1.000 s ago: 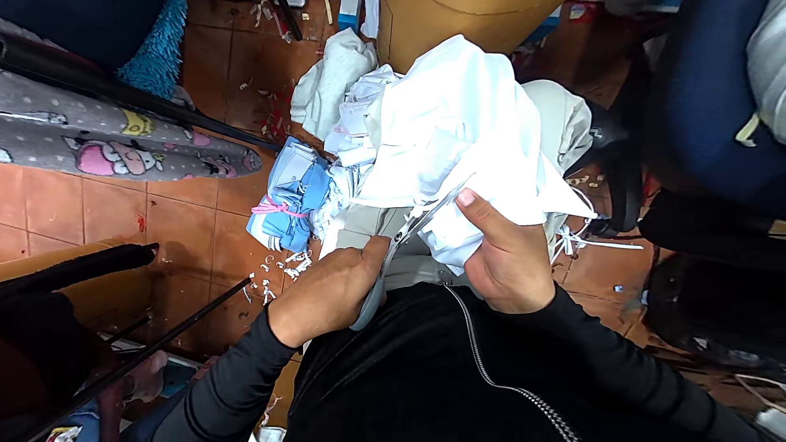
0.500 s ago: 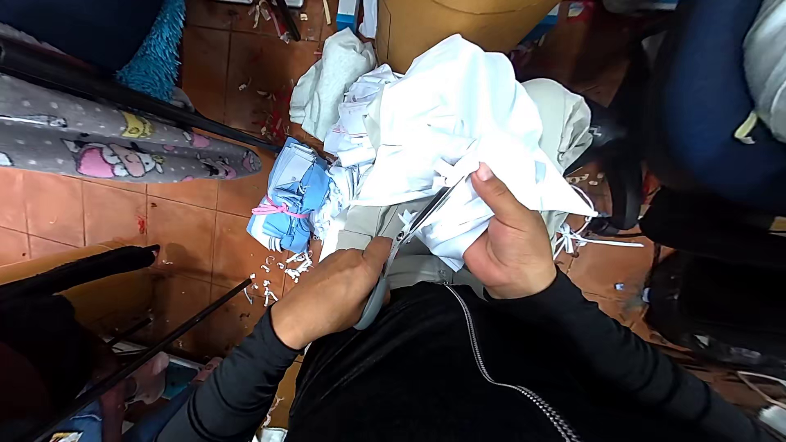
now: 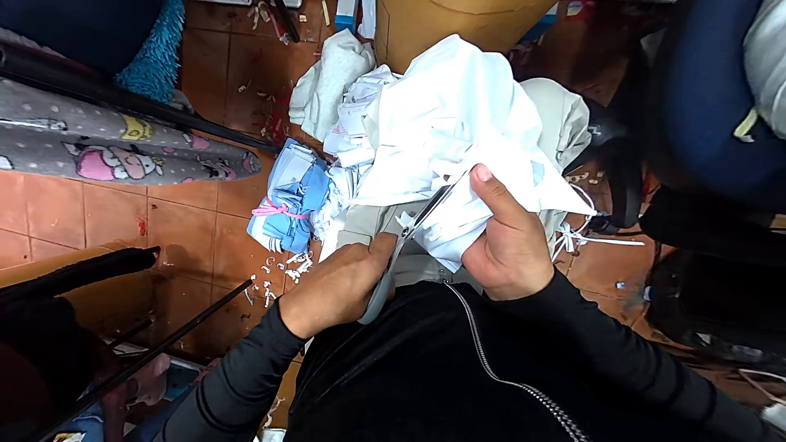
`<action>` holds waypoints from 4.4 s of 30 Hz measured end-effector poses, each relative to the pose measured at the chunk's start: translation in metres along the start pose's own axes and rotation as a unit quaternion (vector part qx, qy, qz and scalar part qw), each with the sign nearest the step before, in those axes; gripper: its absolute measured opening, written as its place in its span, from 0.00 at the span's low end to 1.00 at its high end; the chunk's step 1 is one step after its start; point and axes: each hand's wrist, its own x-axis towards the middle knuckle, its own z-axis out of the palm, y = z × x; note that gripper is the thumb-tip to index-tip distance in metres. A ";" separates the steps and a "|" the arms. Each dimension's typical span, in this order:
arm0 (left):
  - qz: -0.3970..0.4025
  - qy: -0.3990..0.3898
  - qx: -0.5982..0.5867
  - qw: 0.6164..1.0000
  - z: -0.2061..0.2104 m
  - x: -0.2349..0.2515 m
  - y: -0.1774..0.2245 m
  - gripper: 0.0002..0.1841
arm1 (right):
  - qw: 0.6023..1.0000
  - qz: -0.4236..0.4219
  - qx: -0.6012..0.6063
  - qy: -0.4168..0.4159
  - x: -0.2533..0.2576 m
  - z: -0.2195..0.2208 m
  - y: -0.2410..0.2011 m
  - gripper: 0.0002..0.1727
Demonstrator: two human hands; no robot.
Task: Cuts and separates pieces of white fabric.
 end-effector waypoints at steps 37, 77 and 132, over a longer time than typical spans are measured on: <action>-0.063 0.024 0.159 0.985 -0.010 -0.005 0.010 0.14 | 0.994 0.053 -0.059 -0.076 0.032 0.006 -0.033 0.11; 0.048 0.080 0.078 0.993 -0.012 -0.013 0.014 0.17 | 0.979 -0.109 0.000 -0.172 -0.013 0.002 -0.026 0.20; -0.039 -0.017 0.039 0.998 -0.013 -0.008 -0.016 0.20 | 0.924 -0.083 -0.364 -0.086 0.061 -0.058 -0.060 0.11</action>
